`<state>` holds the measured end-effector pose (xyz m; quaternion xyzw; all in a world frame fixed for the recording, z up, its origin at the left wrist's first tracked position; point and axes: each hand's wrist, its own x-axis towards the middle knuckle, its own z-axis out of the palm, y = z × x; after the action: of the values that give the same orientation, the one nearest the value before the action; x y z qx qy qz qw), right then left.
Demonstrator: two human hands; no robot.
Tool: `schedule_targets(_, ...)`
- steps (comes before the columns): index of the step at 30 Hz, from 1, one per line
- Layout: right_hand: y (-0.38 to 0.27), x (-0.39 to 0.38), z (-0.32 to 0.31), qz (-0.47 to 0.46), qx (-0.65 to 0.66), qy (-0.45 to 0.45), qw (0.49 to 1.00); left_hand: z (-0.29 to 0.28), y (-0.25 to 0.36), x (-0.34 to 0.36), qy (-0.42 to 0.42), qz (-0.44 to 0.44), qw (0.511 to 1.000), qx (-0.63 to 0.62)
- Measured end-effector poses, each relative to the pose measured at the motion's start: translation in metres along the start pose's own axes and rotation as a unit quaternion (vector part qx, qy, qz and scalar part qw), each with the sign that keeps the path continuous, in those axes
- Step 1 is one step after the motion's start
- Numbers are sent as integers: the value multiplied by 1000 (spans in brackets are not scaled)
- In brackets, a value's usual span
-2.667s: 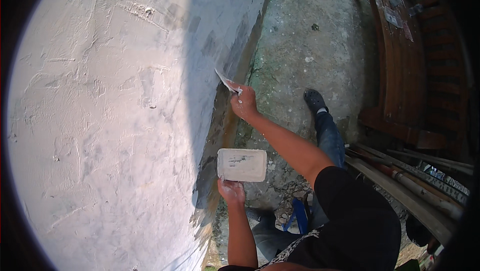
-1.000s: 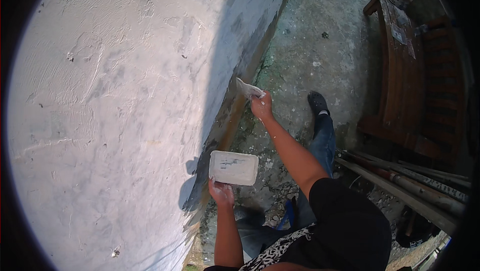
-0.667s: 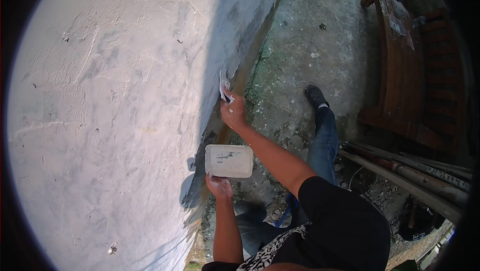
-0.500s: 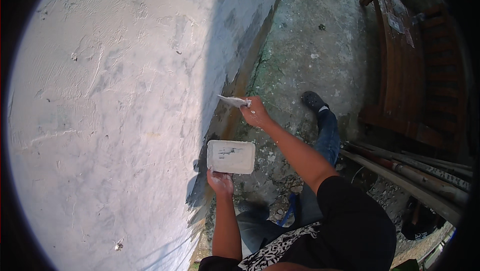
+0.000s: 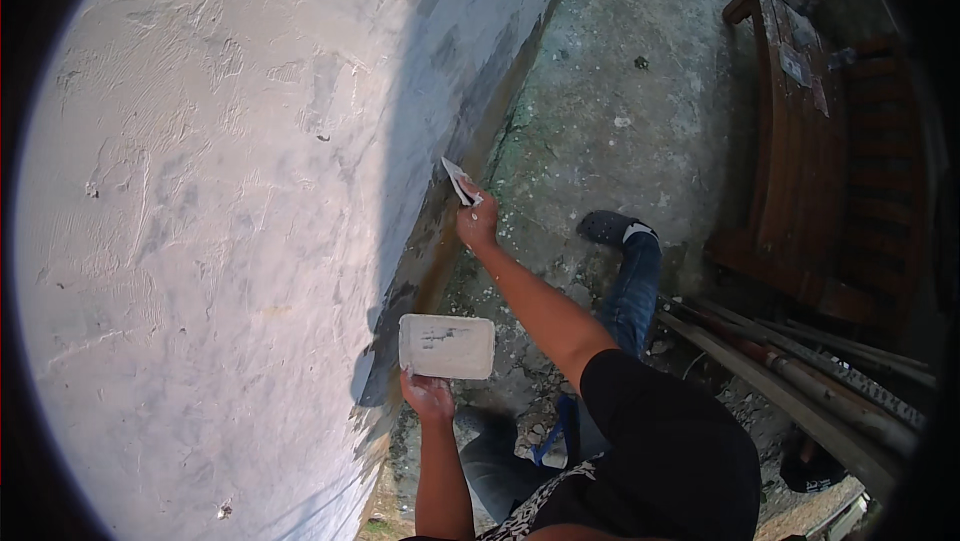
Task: The person applies plaster to an exterior wall, repeatedly scooping compound from a plastic container onto a putty knife and spreading it onto the wall.
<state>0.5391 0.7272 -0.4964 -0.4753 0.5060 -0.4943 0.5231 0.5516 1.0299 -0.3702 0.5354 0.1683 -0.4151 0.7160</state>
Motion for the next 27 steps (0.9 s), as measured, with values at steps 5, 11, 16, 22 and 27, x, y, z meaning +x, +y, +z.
schedule_targets(5,-5,-50,-41,36,4,-217,975,7,10,1,25,81,996,-36)
schedule_targets(11,6,43,-45,213,-14,34,976,28,-2,12,4,41,999,-15)
schedule_targets(16,31,77,-23,138,16,71,988,39,-24,22,23,31,999,9)
schedule_targets(22,2,-35,-25,54,-94,-274,956,15,24,7,40,83,996,12)
schedule_targets(27,104,52,-132,85,-137,-134,978,51,-24,33,26,13,999,-35)
